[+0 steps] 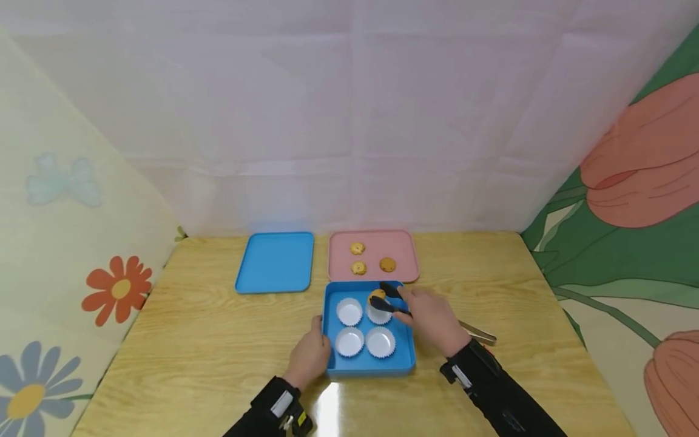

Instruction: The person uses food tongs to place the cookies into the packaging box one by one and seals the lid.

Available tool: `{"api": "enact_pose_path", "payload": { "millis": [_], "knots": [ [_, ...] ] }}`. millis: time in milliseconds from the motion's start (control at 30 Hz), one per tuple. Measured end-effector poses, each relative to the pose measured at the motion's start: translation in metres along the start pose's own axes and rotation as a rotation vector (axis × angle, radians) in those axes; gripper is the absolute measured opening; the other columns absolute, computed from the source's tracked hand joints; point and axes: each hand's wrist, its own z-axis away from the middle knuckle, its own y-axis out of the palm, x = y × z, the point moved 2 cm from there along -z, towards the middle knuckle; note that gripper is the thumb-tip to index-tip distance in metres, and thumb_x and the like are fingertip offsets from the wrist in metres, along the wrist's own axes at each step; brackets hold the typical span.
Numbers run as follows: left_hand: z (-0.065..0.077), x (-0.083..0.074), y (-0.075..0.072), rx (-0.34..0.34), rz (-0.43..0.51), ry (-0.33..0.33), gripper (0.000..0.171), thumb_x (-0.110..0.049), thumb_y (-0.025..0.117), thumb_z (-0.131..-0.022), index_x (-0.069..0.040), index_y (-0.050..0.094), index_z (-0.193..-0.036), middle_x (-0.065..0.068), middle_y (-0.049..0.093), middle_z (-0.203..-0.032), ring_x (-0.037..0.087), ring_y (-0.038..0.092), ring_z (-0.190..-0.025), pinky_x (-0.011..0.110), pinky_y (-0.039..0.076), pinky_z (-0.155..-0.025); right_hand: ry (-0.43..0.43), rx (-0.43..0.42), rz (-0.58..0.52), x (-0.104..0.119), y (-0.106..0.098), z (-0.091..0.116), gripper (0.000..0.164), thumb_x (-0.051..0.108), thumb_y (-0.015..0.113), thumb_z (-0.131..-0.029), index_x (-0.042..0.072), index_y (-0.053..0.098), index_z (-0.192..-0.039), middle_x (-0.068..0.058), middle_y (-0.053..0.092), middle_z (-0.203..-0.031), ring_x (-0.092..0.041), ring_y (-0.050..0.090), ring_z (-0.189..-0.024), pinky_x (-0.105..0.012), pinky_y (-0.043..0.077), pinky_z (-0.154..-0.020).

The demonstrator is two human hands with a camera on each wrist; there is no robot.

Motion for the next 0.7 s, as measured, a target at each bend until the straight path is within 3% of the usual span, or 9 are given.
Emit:
{"api": "enact_pose_path", "payload": {
  "millis": [400,700],
  "knots": [
    [-0.001,0.000,0.000,-0.003,0.002,0.018,0.044,-0.012,0.035,-0.092,0.002,0.035,-0.134,0.019,0.068,-0.096,0.020,0.064,-0.069,0.031,0.041,-0.049,-0.014,0.046,0.077,0.002,0.008,0.002,0.057,0.044,0.064,-0.081,0.006,0.058,-0.123,-0.012,0.067,-0.097,-0.023,0.064,-0.080,-0.035,0.052,-0.063],
    [0.000,0.000,0.000,-0.010,-0.012,0.032,0.044,-0.011,0.036,-0.092,0.002,0.036,-0.133,0.020,0.068,-0.094,0.022,0.064,-0.068,0.033,0.041,-0.047,-0.008,0.048,0.112,0.003,0.011,0.002,0.066,0.048,0.066,-0.078,0.006,0.054,-0.128,-0.013,0.066,-0.100,-0.023,0.063,-0.080,-0.033,0.049,-0.057]
  ]
}}
